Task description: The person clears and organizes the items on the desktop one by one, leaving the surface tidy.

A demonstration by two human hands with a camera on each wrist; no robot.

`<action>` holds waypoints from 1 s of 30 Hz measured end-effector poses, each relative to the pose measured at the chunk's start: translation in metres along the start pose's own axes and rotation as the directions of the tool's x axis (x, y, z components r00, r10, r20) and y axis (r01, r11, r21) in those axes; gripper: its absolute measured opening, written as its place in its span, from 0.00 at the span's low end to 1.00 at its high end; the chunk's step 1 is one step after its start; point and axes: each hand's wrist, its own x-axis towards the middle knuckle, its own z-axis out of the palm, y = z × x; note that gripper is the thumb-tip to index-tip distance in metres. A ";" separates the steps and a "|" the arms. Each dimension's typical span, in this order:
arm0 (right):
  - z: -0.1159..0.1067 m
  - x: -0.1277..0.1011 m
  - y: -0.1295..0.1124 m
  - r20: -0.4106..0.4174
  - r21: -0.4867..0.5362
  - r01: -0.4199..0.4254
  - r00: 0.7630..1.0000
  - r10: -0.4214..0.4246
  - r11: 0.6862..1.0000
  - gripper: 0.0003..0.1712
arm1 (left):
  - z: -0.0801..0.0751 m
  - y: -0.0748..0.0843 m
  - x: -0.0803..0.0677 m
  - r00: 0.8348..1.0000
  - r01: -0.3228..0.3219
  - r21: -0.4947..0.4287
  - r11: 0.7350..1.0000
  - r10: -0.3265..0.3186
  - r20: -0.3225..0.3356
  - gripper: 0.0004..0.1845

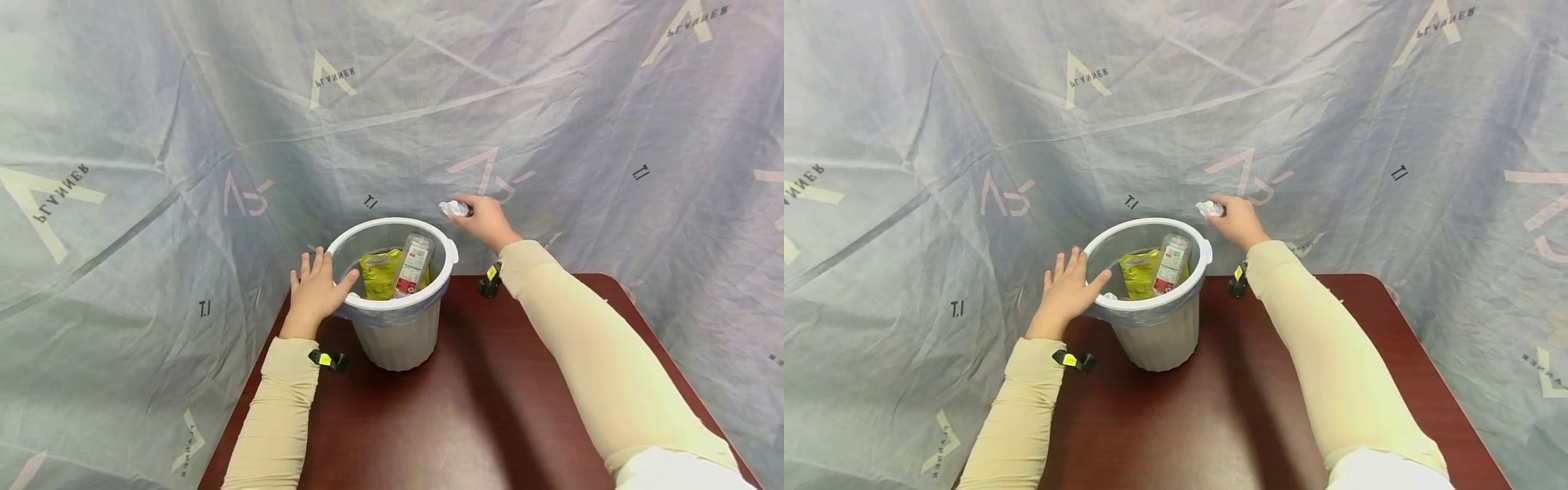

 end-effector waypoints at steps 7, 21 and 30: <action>0.013 0.006 -0.042 0.107 0.021 0.056 0.993 -0.058 0.998 0.29 | 0.005 0.016 0.004 1.000 -0.010 0.003 1.000 0.010 0.008 0.54; 0.028 0.000 -0.082 0.300 0.062 0.133 0.943 -0.146 0.989 0.36 | 0.011 0.038 0.010 1.000 -0.006 0.026 1.000 0.006 0.019 0.54; 0.017 -0.010 -0.067 0.305 0.188 0.087 0.942 -0.142 0.978 0.40 | 0.017 0.038 0.011 1.000 -0.006 0.021 1.000 0.006 0.022 0.54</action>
